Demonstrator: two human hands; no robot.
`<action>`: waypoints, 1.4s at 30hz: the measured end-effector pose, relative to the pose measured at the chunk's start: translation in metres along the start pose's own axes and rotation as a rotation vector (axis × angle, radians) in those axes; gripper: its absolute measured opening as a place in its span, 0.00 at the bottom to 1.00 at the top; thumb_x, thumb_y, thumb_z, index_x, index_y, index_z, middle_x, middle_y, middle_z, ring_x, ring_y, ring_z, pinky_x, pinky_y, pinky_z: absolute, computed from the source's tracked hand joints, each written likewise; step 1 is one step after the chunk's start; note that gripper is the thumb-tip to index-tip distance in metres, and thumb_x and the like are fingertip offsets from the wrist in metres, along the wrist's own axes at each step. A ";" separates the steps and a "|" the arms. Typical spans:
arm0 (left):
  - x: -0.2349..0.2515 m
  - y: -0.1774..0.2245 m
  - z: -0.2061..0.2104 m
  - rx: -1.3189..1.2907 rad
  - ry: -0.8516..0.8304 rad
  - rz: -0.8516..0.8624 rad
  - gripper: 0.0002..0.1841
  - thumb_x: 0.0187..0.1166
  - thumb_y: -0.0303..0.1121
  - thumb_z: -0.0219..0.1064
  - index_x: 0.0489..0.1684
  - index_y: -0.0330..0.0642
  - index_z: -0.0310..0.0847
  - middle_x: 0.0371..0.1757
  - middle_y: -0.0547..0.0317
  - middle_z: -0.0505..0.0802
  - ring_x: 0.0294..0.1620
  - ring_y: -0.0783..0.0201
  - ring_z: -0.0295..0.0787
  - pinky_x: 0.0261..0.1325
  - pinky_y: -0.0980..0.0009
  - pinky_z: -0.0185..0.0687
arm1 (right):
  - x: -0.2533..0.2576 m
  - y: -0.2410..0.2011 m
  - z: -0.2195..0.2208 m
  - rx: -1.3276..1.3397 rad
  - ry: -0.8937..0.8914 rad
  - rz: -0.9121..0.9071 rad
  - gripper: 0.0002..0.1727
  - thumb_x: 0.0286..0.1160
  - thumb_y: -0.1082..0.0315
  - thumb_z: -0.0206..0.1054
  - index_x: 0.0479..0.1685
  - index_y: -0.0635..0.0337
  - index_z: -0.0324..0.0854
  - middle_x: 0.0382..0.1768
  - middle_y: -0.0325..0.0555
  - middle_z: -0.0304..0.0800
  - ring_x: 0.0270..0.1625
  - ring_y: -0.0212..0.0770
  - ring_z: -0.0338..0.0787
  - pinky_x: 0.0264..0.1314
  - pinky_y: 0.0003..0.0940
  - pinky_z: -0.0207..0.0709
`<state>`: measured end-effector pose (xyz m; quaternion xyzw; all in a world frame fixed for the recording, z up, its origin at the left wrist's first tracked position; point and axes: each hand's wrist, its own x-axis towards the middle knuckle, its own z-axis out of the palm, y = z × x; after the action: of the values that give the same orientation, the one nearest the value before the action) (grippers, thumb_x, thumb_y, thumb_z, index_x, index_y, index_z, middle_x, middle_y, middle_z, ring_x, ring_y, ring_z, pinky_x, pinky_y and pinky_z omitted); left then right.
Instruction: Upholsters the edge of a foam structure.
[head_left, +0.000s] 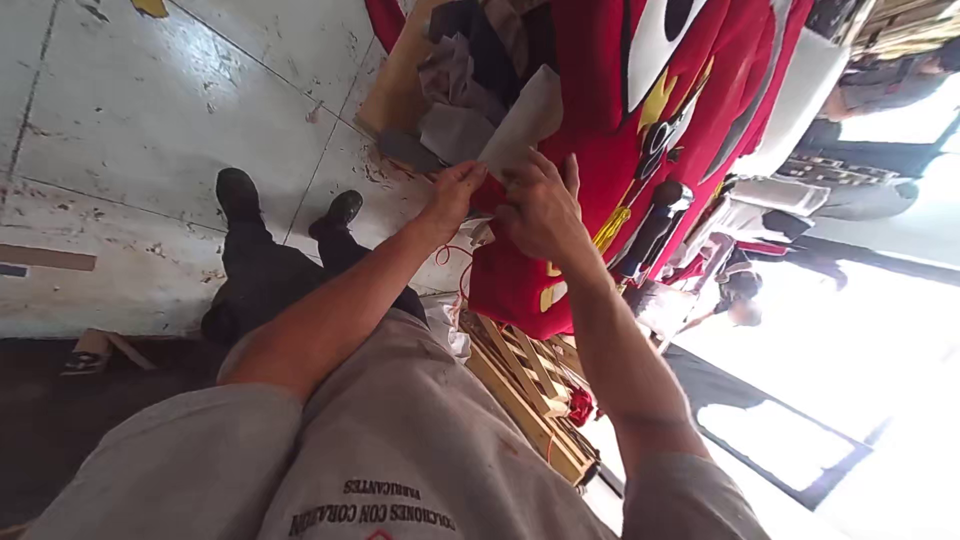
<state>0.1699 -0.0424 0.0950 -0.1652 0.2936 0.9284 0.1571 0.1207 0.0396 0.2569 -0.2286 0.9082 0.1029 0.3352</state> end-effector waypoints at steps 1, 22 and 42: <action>0.002 -0.001 0.005 0.030 0.038 0.001 0.17 0.94 0.36 0.50 0.52 0.31 0.82 0.42 0.55 0.90 0.47 0.68 0.88 0.60 0.63 0.85 | 0.012 0.003 -0.006 -0.006 -0.097 0.005 0.15 0.79 0.61 0.63 0.38 0.62 0.92 0.75 0.50 0.83 0.92 0.58 0.59 0.90 0.77 0.27; 0.066 0.001 0.063 0.350 0.436 -0.358 0.37 0.93 0.57 0.44 0.29 0.33 0.86 0.29 0.47 0.88 0.34 0.53 0.86 0.45 0.48 0.81 | -0.006 0.060 -0.050 0.233 0.420 0.029 0.15 0.83 0.64 0.59 0.53 0.62 0.89 0.76 0.57 0.80 0.79 0.47 0.79 0.78 0.41 0.76; 0.080 -0.013 0.071 0.511 0.525 -0.381 0.34 0.91 0.58 0.50 0.16 0.39 0.78 0.20 0.55 0.82 0.25 0.59 0.81 0.36 0.54 0.79 | -0.086 0.033 0.112 0.241 0.827 0.219 0.57 0.64 0.25 0.59 0.85 0.64 0.64 0.89 0.67 0.58 0.93 0.65 0.53 0.93 0.68 0.44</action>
<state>0.0881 0.0252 0.1117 -0.4036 0.5091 0.7061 0.2818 0.2251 0.1365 0.2305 -0.1125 0.9903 -0.0689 -0.0446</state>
